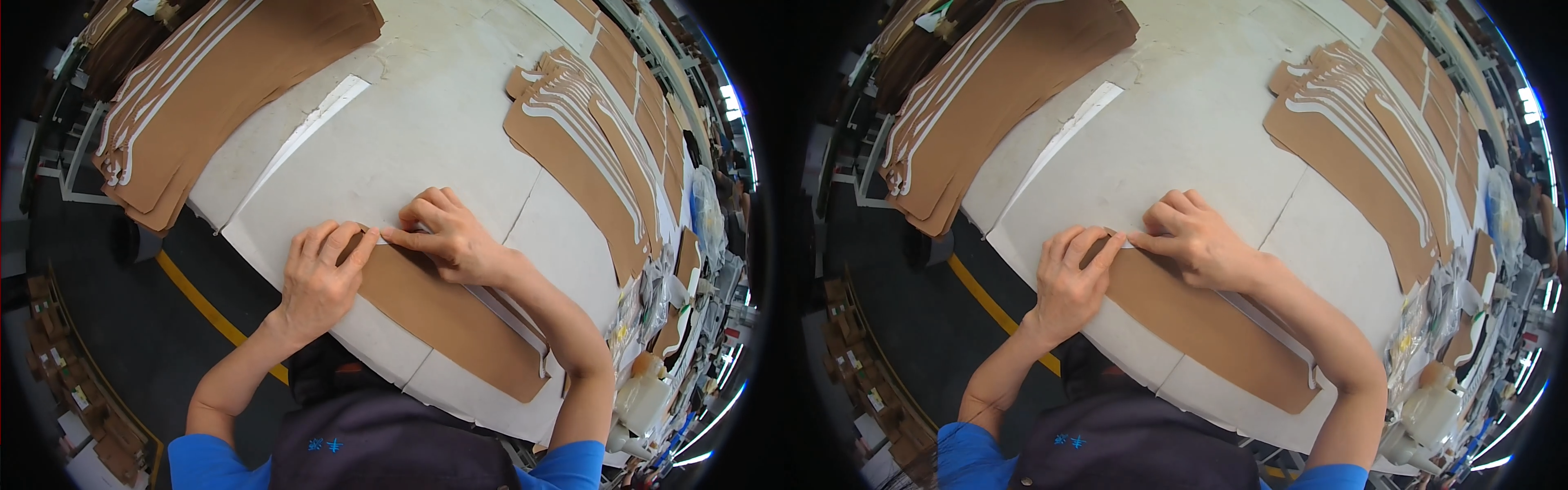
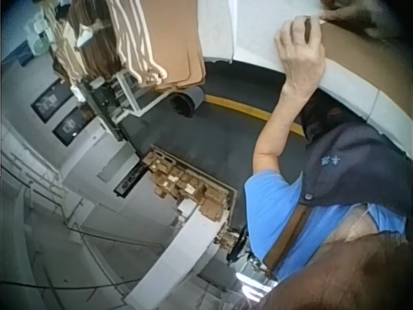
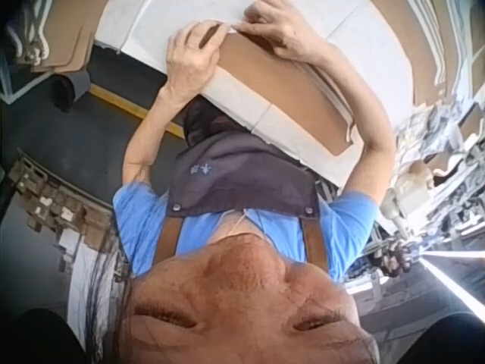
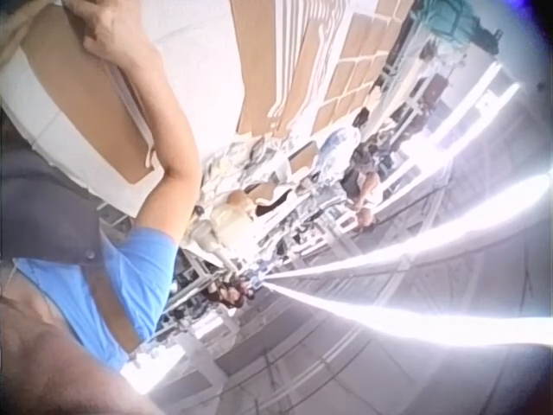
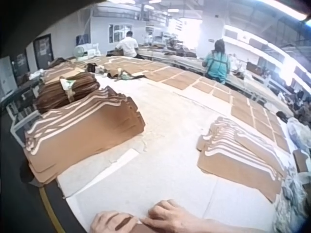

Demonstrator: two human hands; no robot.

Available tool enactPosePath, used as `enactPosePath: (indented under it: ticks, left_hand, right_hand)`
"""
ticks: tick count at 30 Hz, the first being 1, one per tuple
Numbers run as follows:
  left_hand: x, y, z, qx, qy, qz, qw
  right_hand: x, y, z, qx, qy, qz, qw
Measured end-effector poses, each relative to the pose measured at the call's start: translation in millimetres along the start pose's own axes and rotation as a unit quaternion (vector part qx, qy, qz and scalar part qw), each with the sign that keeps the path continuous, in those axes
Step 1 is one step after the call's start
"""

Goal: Folding and pressing the edges of leather strips using an adhesive backing and a hand tool.

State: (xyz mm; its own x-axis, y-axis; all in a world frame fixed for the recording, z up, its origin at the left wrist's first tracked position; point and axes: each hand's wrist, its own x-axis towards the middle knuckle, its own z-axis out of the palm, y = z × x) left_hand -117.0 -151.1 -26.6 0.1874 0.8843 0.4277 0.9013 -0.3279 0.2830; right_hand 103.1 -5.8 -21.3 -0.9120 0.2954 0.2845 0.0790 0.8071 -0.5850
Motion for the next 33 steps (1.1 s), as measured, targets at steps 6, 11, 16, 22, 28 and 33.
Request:
enactPosePath:
  ticks: [6,11,16,22,28,33]
  left_hand:
    - [7,-1,-2,-0.106,0.007,-0.083,0.991]
    - [26,-21,-7,-0.184,-0.043,-0.128,0.974]
    - [53,-41,-16,-0.208,-0.074,-0.134,0.966]
    - [101,-36,-5,0.023,0.120,-0.040,0.992]
    - [45,138,49,-0.228,-0.099,0.201,0.948]
    - [25,169,62,-0.216,-0.118,0.207,0.947]
  right_hand:
    - [-3,-16,6,0.012,0.050,0.050,0.997]
    - [-62,-48,-21,0.145,0.185,0.254,0.938]
    - [-201,-102,-49,-0.092,0.279,0.425,0.856]
    - [-293,-148,-31,-0.239,0.276,0.557,0.746]
    - [-269,-153,-33,-0.096,0.260,0.470,0.838]
    - [-247,-157,-27,-0.096,0.176,0.413,0.888]
